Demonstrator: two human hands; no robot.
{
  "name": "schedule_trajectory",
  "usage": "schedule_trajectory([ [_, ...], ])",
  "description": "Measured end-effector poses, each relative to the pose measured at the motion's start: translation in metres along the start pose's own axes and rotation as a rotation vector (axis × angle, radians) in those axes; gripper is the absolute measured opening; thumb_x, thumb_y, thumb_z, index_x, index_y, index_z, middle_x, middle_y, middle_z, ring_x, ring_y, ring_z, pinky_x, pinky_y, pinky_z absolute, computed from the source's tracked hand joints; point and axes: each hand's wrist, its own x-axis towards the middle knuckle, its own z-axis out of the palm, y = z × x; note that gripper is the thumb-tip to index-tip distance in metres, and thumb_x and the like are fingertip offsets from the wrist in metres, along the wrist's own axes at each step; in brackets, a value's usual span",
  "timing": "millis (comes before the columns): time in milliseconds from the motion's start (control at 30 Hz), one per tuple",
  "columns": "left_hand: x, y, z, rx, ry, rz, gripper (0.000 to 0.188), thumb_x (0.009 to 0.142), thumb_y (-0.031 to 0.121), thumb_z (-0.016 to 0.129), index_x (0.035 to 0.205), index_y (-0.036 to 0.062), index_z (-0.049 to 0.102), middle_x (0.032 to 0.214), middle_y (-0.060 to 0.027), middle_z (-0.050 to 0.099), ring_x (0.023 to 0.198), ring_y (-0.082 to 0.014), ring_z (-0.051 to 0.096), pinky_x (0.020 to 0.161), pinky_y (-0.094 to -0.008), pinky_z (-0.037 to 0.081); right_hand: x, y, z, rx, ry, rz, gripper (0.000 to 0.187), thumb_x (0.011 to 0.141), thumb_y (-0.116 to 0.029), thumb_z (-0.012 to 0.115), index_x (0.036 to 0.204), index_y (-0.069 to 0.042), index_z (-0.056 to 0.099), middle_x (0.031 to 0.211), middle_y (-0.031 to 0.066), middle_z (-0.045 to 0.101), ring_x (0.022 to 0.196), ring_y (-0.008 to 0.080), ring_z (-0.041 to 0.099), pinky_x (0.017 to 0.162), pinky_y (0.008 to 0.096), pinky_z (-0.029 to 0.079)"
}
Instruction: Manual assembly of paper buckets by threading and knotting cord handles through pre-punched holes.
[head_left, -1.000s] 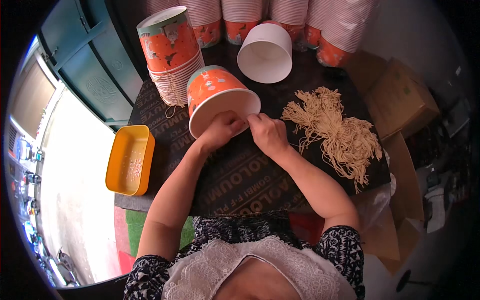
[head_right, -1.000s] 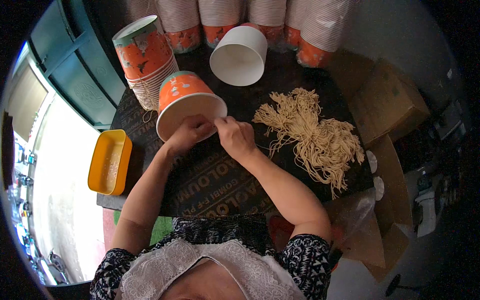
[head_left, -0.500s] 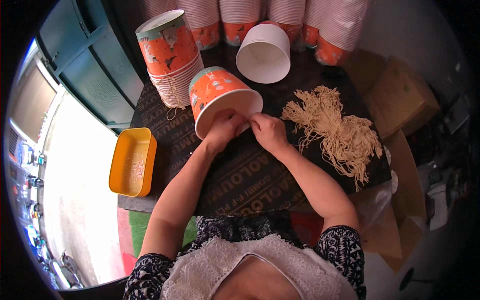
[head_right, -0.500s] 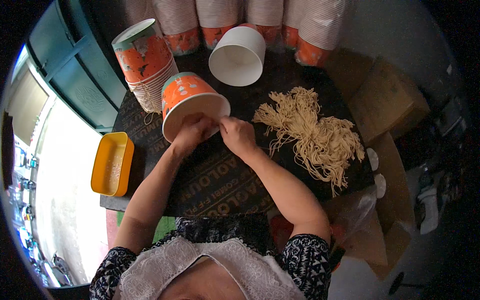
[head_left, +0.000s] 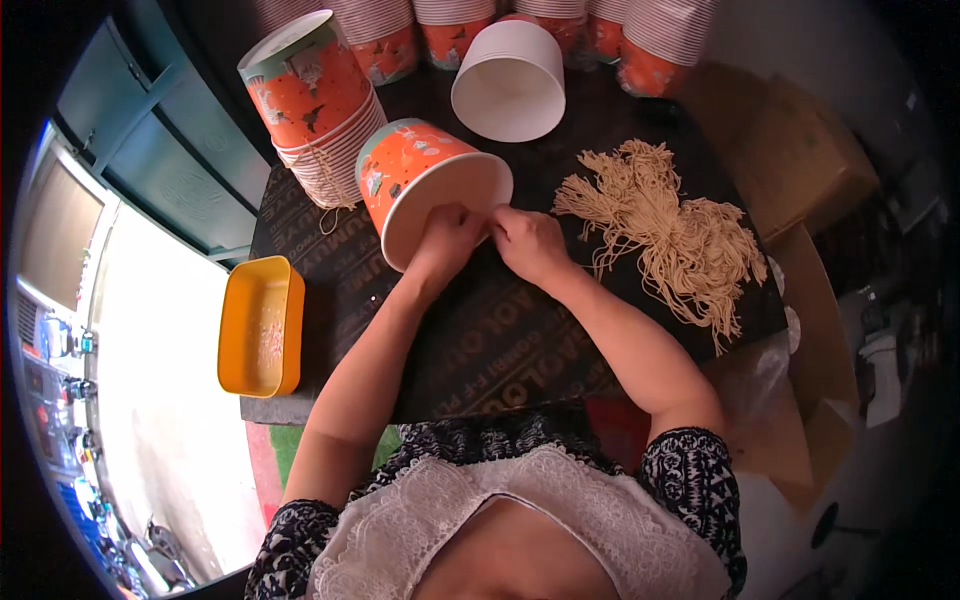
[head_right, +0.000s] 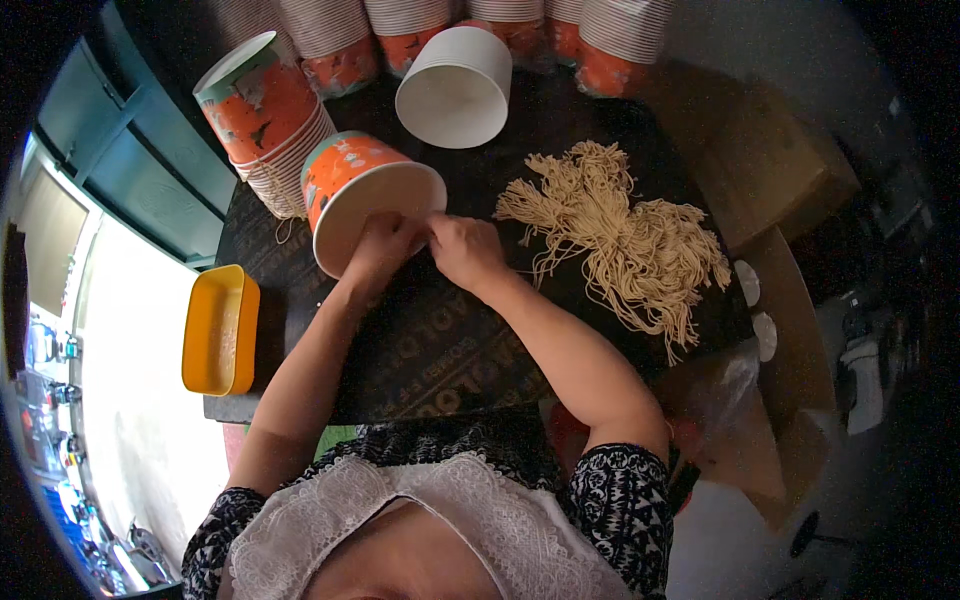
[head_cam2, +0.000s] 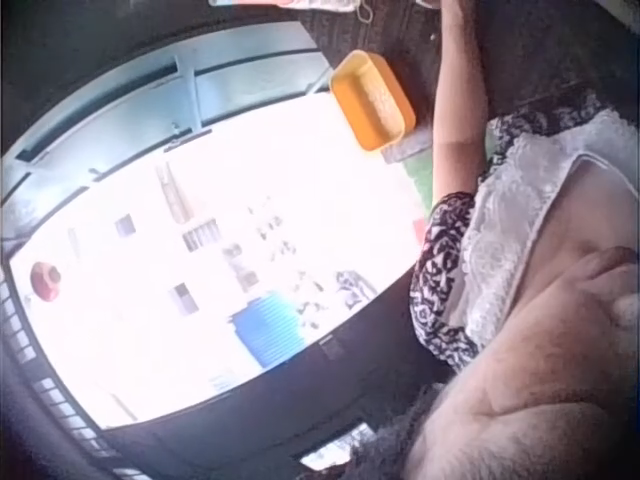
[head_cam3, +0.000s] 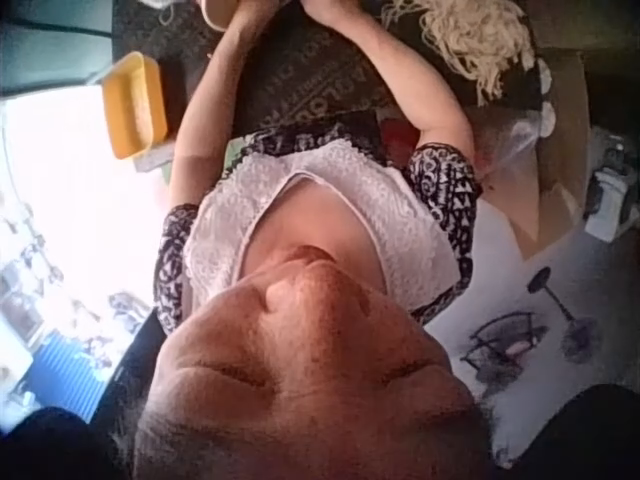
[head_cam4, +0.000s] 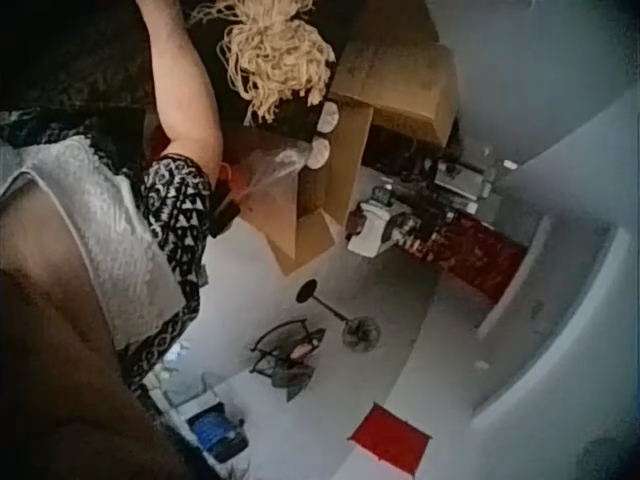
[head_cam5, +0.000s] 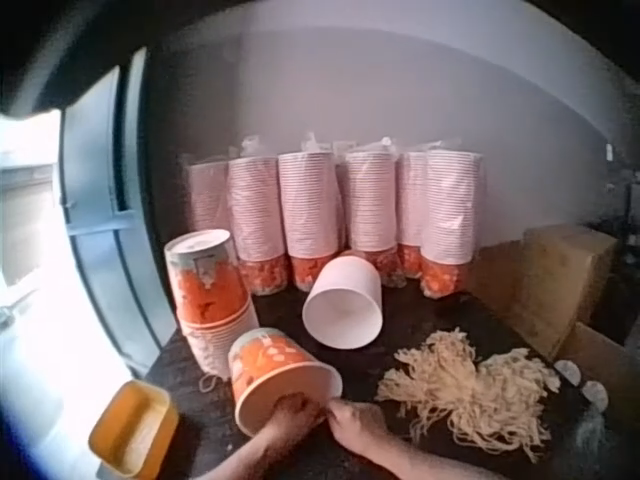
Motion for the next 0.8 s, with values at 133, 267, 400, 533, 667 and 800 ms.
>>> schedule_trajectory([
  [133, -0.013, 0.005, -0.008, -0.041, -0.031, -0.001, 0.027, 0.091, 0.025, 0.056, 0.090, -0.0013, 0.064, 0.072, -0.0050, 0.061, 0.063, -0.0116, 0.052, 0.055, -0.0277, 0.042, -0.001, -0.006, -0.007, 0.024, -0.086, 0.018, 0.011, 0.084, -0.014, 0.060, 0.088, -0.005, 0.057, 0.081, 0.0159, 0.065, 0.077, 0.0388, 0.063, 0.063, 0.0485, 0.049],
  [267, -0.030, 0.047, -0.025, -0.131, -0.185, -0.266, 0.018, 0.088, 0.013, 0.055, 0.082, -0.0023, 0.062, 0.063, -0.0073, 0.057, 0.051, -0.0139, 0.053, 0.047, -0.0268, 0.042, -0.003, -0.005, -0.019, 0.171, -0.134, 0.048, 0.014, 0.085, -0.016, 0.061, 0.094, -0.006, 0.059, 0.084, 0.0169, 0.066, 0.079, 0.0381, 0.063, 0.066, 0.0473, 0.050],
  [400, -0.027, 0.038, -0.025, -0.193, -0.208, -0.256, 0.014, 0.088, 0.010, 0.055, 0.084, -0.0025, 0.061, 0.063, -0.0069, 0.057, 0.051, -0.0137, 0.053, 0.046, -0.0256, 0.043, 0.000, -0.010, -0.039, 0.135, -0.233, 0.134, 0.016, 0.084, -0.019, 0.063, 0.093, -0.006, 0.061, 0.083, 0.0169, 0.066, 0.080, 0.0379, 0.064, 0.067, 0.0465, 0.050],
  [533, -0.023, 0.028, -0.025, -0.223, -0.220, -0.215, 0.011, 0.086, 0.006, 0.056, 0.087, -0.0035, 0.061, 0.065, -0.0072, 0.058, 0.052, -0.0138, 0.054, 0.046, -0.0261, 0.045, 0.007, -0.019, -0.051, -0.005, -0.397, 0.155, 0.015, 0.084, -0.018, 0.062, 0.084, -0.003, 0.063, 0.078, 0.0189, 0.065, 0.078, 0.0383, 0.064, 0.066, 0.0461, 0.050],
  [667, -0.020, 0.024, -0.020, -0.205, -0.209, -0.141, 0.012, 0.084, 0.004, 0.056, 0.090, -0.0048, 0.061, 0.067, -0.0074, 0.058, 0.053, -0.0138, 0.055, 0.047, -0.0266, 0.046, 0.010, -0.014, -0.038, 0.313, -0.331, 0.216, 0.018, 0.084, -0.016, 0.060, 0.081, 0.002, 0.062, 0.075, 0.0217, 0.063, 0.074, 0.0377, 0.064, 0.063, 0.0430, 0.049],
  [800, -0.020, 0.023, -0.018, -0.138, -0.274, -0.084, 0.010, 0.082, 0.003, 0.057, 0.087, -0.0053, 0.061, 0.067, -0.0070, 0.058, 0.054, -0.0138, 0.056, 0.048, -0.0262, 0.047, 0.006, -0.009, -0.030, 0.347, -0.260, 0.277, 0.019, 0.083, -0.015, 0.062, 0.081, 0.004, 0.062, 0.075, 0.0230, 0.062, 0.070, 0.0269, 0.067, 0.061, 0.0380, 0.047],
])
